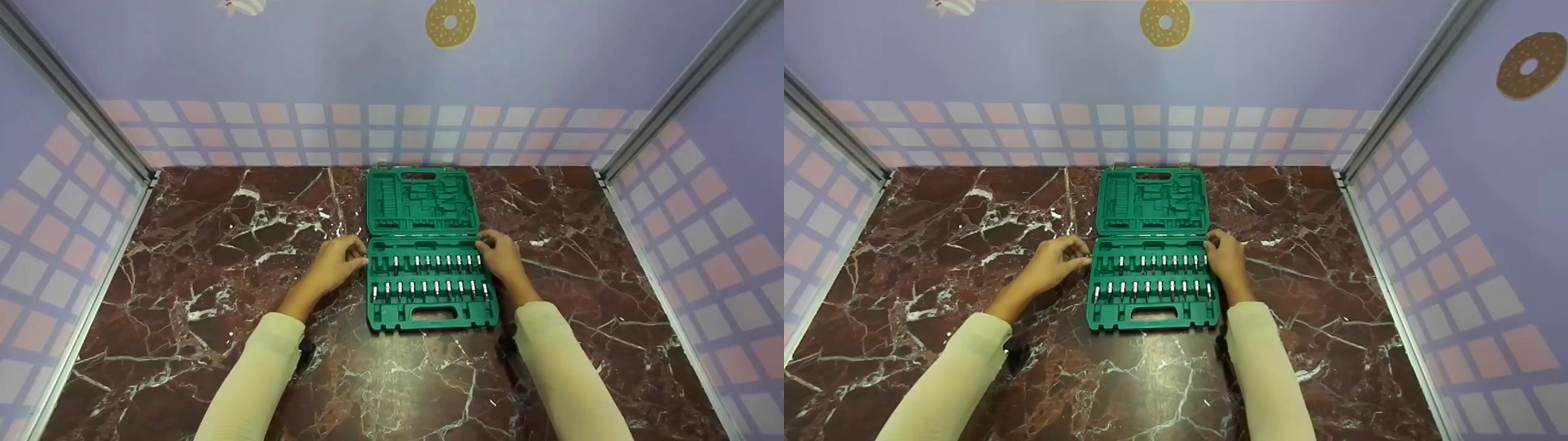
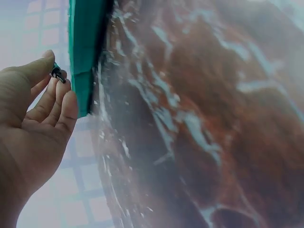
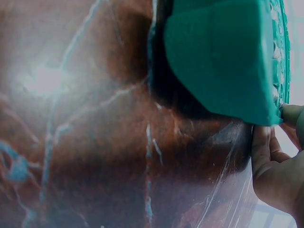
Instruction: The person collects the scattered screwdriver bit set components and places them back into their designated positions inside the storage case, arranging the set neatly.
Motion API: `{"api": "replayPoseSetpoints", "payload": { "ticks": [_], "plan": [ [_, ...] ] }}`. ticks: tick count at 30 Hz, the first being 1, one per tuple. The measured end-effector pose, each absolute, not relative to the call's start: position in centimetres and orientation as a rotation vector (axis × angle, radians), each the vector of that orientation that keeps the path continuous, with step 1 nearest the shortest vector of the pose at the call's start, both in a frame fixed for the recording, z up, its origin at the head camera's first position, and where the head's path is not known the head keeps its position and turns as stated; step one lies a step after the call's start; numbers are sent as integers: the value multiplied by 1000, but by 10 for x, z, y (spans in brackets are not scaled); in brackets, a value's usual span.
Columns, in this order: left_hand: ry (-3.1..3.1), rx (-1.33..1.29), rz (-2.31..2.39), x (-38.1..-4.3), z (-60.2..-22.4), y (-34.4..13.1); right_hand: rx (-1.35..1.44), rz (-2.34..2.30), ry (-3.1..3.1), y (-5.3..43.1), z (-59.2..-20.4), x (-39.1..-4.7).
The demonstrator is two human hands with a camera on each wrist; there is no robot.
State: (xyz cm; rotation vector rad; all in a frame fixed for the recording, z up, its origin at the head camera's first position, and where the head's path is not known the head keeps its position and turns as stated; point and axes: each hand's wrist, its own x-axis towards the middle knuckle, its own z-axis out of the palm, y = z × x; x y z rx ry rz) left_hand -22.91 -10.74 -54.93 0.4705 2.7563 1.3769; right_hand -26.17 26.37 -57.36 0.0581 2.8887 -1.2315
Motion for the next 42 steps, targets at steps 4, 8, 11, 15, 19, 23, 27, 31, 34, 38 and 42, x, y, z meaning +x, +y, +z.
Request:
{"api": "replayPoseSetpoints", "payload": {
  "ticks": [4, 8, 11, 15, 19, 23, 27, 31, 34, 38, 42],
  "plan": [
    [2696, 421, 1440, -228, -543, -101, 55, -1233, 2872, 264, -573, -261],
    [2663, 396, 1461, -228, -537, -93, 52, -1231, 2866, 264, -573, -260],
    [2660, 380, 1454, -228, -534, -85, 61, -1230, 2872, 265, -574, -261],
    [2639, 353, 1463, -230, -530, -74, 77, -1225, 2871, 265, -574, -261],
    [2589, 317, 1491, -232, -528, -63, 80, -1212, 2875, 265, -574, -262],
    [2553, 307, 1506, -235, -527, -55, 86, -1219, 2876, 265, -574, -262],
    [2562, 302, 1485, -238, -527, -47, 79, -1225, 2878, 264, -574, -262],
    [2610, 285, 1425, -240, -528, -38, 72, -1228, 2871, 264, -574, -262],
    [2649, 305, 1371, -240, -526, -30, 79, -1227, 2865, 265, -573, -261],
    [2678, 343, 1323, -239, -524, -21, 90, -1218, 2858, 264, -571, -260],
    [2717, 332, 1238, -239, -526, -16, 92, -1226, 2847, 263, -571, -260]
  ]
}}
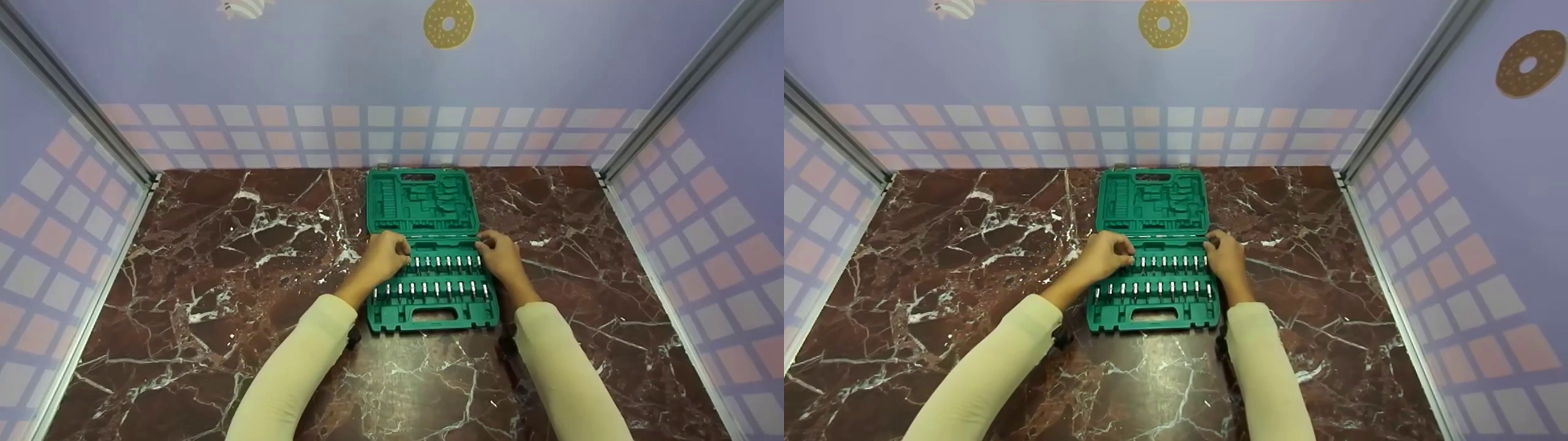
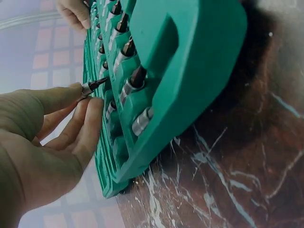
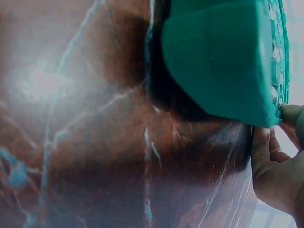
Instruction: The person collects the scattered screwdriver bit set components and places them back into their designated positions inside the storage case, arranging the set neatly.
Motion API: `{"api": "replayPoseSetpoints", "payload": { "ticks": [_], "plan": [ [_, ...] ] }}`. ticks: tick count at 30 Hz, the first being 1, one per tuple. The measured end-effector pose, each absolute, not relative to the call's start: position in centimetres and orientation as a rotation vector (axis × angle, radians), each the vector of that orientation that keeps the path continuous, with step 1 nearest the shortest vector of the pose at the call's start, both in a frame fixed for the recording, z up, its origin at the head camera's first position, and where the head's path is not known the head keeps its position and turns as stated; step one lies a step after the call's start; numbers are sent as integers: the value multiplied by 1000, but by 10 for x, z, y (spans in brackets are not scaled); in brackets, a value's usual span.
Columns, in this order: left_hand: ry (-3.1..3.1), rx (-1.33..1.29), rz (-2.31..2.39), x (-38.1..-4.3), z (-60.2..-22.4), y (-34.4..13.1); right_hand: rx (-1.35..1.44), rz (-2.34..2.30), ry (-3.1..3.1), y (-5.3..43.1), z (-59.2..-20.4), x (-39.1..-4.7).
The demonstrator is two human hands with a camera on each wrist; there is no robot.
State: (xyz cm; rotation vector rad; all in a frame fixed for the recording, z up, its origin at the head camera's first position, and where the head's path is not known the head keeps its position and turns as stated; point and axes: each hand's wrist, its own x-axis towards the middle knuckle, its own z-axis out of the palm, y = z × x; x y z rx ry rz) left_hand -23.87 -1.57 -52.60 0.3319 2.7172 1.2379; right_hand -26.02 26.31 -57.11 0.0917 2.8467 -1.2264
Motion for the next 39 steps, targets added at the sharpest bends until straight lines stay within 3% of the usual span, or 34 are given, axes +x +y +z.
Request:
{"api": "replayPoseSetpoints", "payload": {
  "ticks": [11, 39],
  "plan": [
    [2810, 340, 1025, -243, -532, -8, 69, -1234, 2868, 264, -572, -261],
    [2820, 140, 1137, -254, -538, -3, 63, -1239, 2885, 264, -573, -260]
  ]
}}
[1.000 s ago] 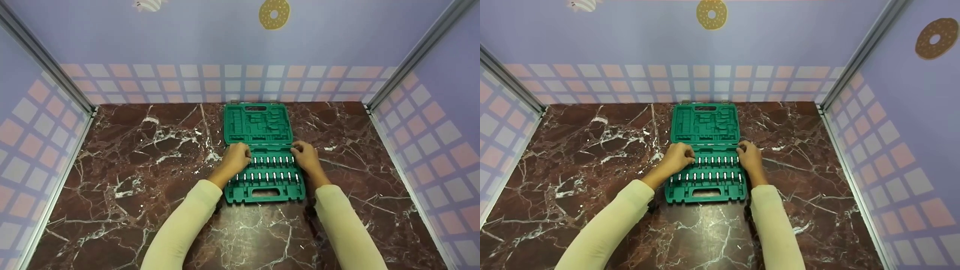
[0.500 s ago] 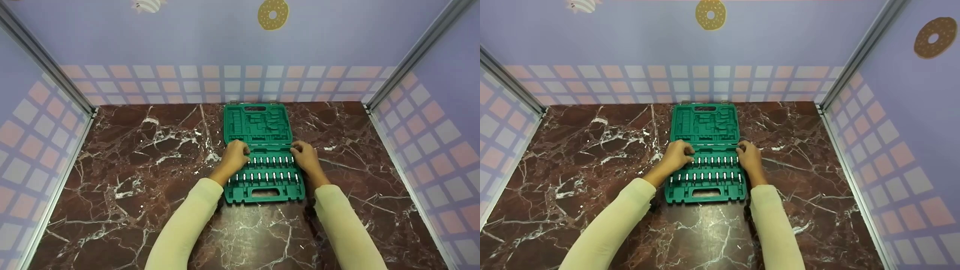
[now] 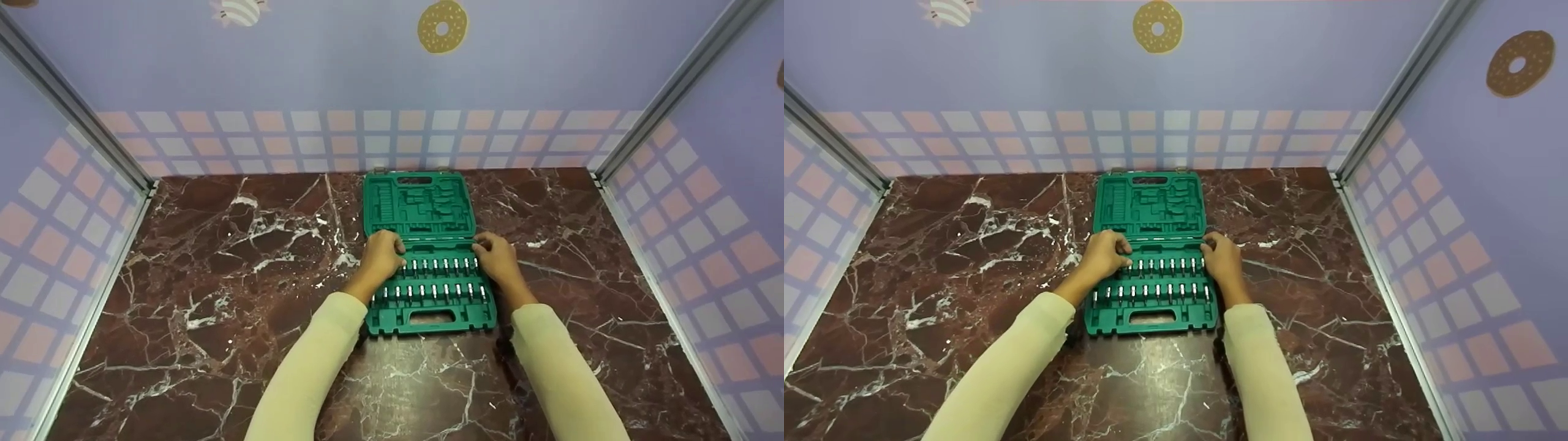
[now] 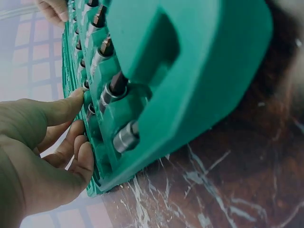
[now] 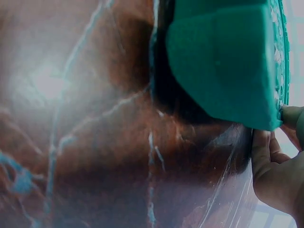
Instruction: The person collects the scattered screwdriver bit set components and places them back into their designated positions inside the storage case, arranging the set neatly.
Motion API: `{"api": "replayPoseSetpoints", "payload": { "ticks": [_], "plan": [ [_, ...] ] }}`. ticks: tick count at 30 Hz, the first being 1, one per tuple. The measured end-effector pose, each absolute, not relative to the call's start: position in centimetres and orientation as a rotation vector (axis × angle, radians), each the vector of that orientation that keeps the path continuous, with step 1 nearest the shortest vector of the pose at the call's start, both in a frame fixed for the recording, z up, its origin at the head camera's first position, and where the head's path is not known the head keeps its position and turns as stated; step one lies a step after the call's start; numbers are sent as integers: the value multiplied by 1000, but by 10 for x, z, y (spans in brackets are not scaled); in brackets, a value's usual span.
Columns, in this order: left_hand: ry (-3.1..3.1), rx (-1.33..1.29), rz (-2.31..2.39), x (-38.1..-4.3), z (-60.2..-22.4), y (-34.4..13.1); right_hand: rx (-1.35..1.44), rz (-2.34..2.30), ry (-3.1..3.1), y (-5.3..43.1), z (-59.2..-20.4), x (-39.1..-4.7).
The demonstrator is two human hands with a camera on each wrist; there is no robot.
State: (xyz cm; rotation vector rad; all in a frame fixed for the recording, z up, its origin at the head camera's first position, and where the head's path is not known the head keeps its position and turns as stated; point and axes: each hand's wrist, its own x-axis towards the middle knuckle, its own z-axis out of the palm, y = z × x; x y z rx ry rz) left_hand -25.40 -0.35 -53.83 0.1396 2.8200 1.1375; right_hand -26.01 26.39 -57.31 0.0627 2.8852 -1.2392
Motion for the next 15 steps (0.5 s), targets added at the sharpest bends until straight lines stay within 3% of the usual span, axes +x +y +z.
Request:
{"api": "replayPoseSetpoints", "payload": {
  "ticks": [15],
  "plan": [
    [2853, 304, 1195, -247, -543, -12, 40, -1224, 2992, 256, -572, -254]
  ]
}}
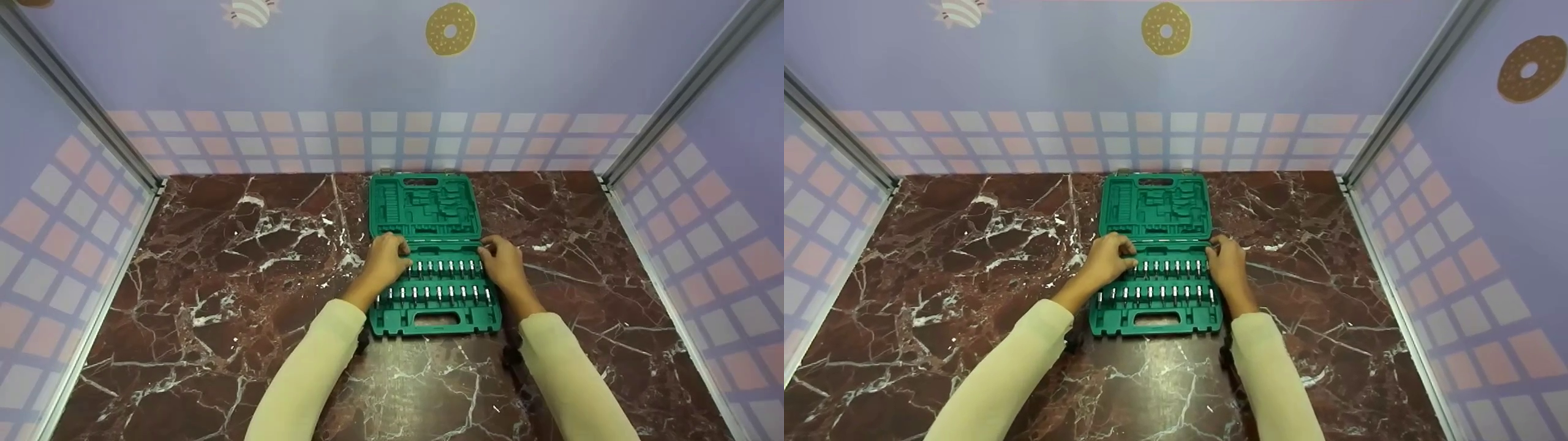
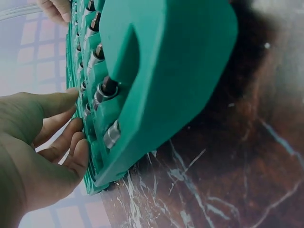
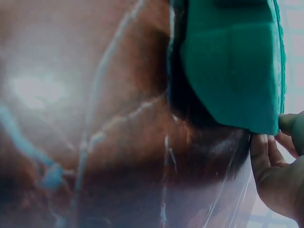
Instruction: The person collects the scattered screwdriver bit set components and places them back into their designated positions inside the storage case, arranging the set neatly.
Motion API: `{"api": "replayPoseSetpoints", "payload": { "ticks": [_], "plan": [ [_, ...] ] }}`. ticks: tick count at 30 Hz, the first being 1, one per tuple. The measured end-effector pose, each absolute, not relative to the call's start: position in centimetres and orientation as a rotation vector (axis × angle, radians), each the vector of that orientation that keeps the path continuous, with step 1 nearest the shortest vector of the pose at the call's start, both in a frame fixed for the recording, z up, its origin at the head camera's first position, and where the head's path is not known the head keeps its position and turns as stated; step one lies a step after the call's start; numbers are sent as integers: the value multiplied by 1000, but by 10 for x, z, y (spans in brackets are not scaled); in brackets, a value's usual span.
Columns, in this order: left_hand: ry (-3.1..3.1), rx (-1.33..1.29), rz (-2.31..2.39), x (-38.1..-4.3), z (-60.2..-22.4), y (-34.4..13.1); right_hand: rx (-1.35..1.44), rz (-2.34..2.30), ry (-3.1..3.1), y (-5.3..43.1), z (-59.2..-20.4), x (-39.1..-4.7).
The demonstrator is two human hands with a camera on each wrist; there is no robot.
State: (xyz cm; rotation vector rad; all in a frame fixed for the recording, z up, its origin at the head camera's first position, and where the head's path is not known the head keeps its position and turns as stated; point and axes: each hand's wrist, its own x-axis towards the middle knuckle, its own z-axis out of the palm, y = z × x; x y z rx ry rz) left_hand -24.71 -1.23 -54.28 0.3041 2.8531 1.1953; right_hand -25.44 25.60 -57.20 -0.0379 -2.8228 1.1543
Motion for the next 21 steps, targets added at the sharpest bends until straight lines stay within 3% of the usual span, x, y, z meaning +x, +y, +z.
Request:
{"api": "replayPoseSetpoints", "payload": {
  "ticks": [10, 21],
  "plan": [
    [2827, 321, 1356, -246, -529, -20, 121, 1098, -2710, 236, -553, -254],
    [2872, 144, 1473, -274, -523, -43, 119, 1165, -2782, 240, -537, -284]
  ]
}}
